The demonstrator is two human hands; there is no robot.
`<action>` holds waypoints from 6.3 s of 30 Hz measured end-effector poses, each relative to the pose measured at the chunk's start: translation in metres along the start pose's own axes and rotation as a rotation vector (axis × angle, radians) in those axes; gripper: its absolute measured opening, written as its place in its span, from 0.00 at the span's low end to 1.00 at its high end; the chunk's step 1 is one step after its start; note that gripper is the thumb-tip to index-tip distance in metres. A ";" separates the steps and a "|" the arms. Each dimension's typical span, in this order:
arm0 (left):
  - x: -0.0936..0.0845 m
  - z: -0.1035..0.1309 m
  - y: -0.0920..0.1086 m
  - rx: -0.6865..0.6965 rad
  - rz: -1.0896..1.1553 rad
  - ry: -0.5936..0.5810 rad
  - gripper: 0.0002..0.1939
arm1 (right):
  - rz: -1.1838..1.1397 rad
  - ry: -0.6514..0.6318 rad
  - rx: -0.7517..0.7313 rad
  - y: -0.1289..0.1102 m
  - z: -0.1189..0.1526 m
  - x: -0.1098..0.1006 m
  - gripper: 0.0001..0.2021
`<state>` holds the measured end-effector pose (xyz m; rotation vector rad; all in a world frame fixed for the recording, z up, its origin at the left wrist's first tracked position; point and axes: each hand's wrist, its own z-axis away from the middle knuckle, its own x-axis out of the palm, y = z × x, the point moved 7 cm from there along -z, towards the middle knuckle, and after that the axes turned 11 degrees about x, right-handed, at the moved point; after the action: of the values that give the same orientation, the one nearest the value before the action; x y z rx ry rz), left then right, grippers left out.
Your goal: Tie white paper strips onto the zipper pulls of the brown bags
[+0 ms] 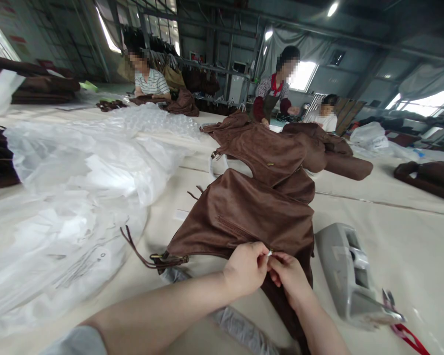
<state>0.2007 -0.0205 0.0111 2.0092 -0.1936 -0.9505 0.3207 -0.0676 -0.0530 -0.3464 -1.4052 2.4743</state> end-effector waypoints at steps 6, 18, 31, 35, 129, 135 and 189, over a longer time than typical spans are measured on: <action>-0.002 0.000 0.005 0.051 -0.088 0.021 0.08 | -0.420 -0.211 0.060 -0.006 0.009 0.011 0.09; -0.007 -0.003 -0.010 -0.081 -0.182 -0.060 0.18 | -0.593 -0.297 0.041 -0.004 0.011 0.024 0.14; -0.015 0.003 0.028 0.283 -0.576 -0.064 0.13 | -0.523 -0.223 0.040 -0.007 0.016 0.023 0.16; -0.015 0.002 0.028 0.257 -0.557 -0.069 0.10 | -0.495 -0.194 0.067 -0.005 0.015 0.023 0.21; 0.013 -0.060 0.001 0.346 -0.591 -0.340 0.08 | 0.944 0.593 -0.335 -0.027 0.018 -0.022 0.02; 0.021 -0.057 0.010 0.396 -0.689 -0.272 0.06 | 0.998 0.580 -0.404 -0.028 0.023 -0.016 0.05; -0.129 -0.073 0.000 0.189 -0.193 0.166 0.21 | 1.478 0.380 -1.043 -0.060 0.046 0.032 0.15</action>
<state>0.1616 0.0871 0.1054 2.3017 0.0031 -0.9062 0.2821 -0.0638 0.0191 -2.6287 -2.6046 1.6385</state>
